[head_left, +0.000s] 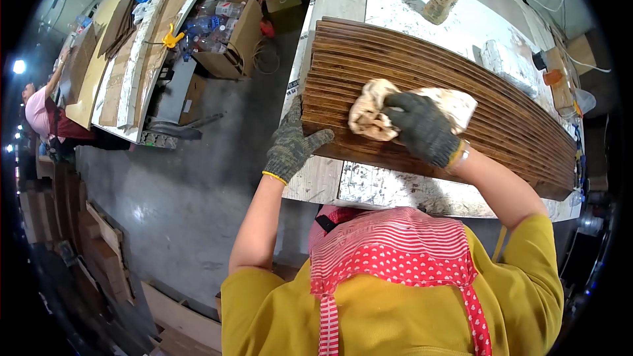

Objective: The person applies liquid from a small container onto a wooden panel using a stick applicator, pours liquid from a bottle onto a cloth, and rubs the surfaces of the wooden panel with the cloth.

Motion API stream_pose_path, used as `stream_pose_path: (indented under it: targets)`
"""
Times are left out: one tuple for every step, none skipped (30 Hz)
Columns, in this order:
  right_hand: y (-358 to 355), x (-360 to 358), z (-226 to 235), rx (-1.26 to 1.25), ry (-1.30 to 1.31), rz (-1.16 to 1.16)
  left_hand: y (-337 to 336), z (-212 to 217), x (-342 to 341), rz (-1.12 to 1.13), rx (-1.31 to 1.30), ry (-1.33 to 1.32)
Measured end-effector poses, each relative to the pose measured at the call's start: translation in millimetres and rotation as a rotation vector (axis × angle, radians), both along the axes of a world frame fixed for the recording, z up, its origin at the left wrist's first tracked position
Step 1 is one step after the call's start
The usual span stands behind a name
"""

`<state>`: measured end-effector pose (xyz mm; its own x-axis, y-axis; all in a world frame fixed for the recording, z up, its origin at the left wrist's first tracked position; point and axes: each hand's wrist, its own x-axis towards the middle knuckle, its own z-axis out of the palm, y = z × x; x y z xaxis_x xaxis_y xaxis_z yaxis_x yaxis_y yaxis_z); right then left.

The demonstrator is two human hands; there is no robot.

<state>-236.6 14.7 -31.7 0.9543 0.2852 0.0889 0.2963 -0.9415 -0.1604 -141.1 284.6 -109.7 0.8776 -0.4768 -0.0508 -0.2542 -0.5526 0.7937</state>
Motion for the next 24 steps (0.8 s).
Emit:
stream_pose_path:
  targets:
    - [-6, -4, -3, 0.013, -0.002, 0.043, -1, 0, 0, 0.012, 0.007, 0.011]
    - [-8, -5, -6, -0.009, -0.028, 0.067, -2, -1, 1, 0.006, -0.023, -0.004]
    - [-3, 1, -9, -0.008, -0.129, 0.082, -3, -1, 2, 0.016, 0.014, 0.018]
    - [9, 12, -13, 0.002, -0.181, 0.105, -4, -1, 3, 0.014, 0.019, -0.006]
    - [25, 30, -15, -0.041, -0.223, 0.143, -5, -1, 4, 0.011, 0.024, -0.031]
    - [46, 50, -16, -0.041, -0.214, 0.152, -6, 0, 6, 0.007, 0.021, -0.034]
    - [65, 67, -15, -0.005, -0.082, 0.142, -5, 2, 6, -0.108, 0.204, 0.083]
    - [84, 85, -14, 0.006, -0.078, 0.152, -6, 4, 10, -0.2, 0.336, 0.18]
    - [95, 95, -11, -0.017, -0.092, 0.194, -3, 6, 7, -0.082, 0.35, 0.127]
    - [98, 104, -7, 0.108, -0.017, 0.194, -5, 9, 10, -0.097, 0.331, 0.089]
    - [92, 104, -3, 0.257, -0.1, 0.214, -3, 12, 11, -0.065, 0.289, 0.034]
    - [81, 101, 0, 0.344, -0.095, 0.173, -5, 15, 15, -0.024, 0.301, 0.032]
    - [60, 93, 3, 0.393, -0.227, 0.196, -5, 17, 18, -0.01, 0.12, 0.035]
    - [32, 83, 3, 0.413, -0.324, 0.211, -9, 17, 22, -0.037, -0.27, 0.047]
    - [11, 74, 2, 0.36, -0.249, 0.006, -11, 17, 25, -0.026, -0.185, 0.108]
    - [-5, 69, 2, 0.265, -0.206, -0.077, -14, 15, 29, -0.032, -0.135, 0.143]
    - [-13, 67, -1, 0.186, -0.13, -0.029, -17, 14, 31, -0.013, -0.077, 0.21]
    - [-14, 74, -1, 0.111, -0.092, -0.059, -21, 12, 35, -0.032, -0.186, 0.208]
    - [-5, 84, -5, 0.137, -0.1, 0.023, -24, 11, 36, -0.048, -0.295, 0.206]
    - [14, 100, -5, 0.109, -0.02, -0.018, -26, 9, 38, -0.044, -0.299, 0.212]
    - [37, 122, -5, 0.18, -0.11, 0.088, -25, 7, 36, -0.024, -0.285, 0.254]
    - [59, 143, -5, 0.202, -0.129, 0.094, -24, 6, 37, -0.017, -0.269, 0.289]
    - [85, 165, -6, 0.235, -0.174, 0.116, -20, 4, 35, -0.035, -0.269, 0.139]
    - [93, 172, -11, 0.292, -0.118, 0.121, -17, 2, 35, -0.061, -0.289, 0.098]
